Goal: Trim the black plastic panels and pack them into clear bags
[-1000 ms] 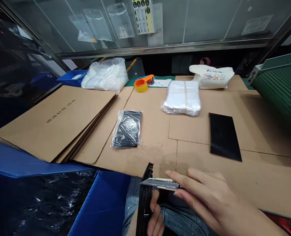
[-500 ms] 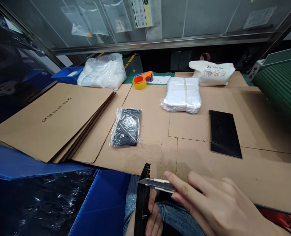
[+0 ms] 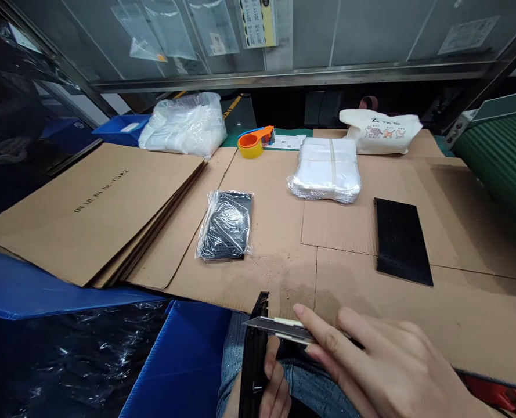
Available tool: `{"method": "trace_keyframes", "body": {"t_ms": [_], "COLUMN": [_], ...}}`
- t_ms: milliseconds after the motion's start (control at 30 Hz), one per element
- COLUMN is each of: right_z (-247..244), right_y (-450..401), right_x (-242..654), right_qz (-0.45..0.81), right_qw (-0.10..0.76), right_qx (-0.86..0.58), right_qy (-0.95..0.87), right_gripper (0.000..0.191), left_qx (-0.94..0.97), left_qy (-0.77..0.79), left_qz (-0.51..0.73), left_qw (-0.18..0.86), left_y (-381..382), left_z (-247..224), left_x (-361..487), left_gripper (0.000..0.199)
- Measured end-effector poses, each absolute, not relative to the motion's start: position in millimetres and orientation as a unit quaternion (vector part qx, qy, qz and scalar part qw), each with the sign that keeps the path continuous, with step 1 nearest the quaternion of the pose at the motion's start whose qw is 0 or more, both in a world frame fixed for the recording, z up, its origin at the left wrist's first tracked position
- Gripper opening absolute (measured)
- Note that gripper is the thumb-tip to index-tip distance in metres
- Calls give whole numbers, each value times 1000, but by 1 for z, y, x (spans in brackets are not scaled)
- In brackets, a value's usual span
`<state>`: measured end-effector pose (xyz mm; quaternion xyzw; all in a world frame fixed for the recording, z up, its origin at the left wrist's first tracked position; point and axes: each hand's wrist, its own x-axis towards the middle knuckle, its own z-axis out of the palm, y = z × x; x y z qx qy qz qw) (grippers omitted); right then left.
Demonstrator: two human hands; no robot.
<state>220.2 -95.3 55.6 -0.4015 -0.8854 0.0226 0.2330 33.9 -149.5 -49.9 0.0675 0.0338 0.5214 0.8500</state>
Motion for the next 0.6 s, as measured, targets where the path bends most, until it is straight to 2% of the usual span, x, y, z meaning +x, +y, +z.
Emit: {"method": "trace_keyframes", "body": {"t_ms": [167, 467, 600], "right_z": [55, 61, 61], "right_y": [-98, -98, -97], "right_x": [221, 214, 216], "right_qz": [-8, 71, 76], "right_qw": [184, 230, 207], "right_qx": [-372, -326, -353], "right_qy": [-910, -914, -909], "right_gripper": [50, 35, 39], "left_qx": [71, 64, 68], "left_qy": [46, 91, 80], "left_qz": [516, 496, 501], "left_qw": [852, 861, 859], "left_y": [-149, -152, -149], "left_z": [-48, -49, -44], "left_x": [32, 30, 32], "left_gripper": [39, 42, 42]}}
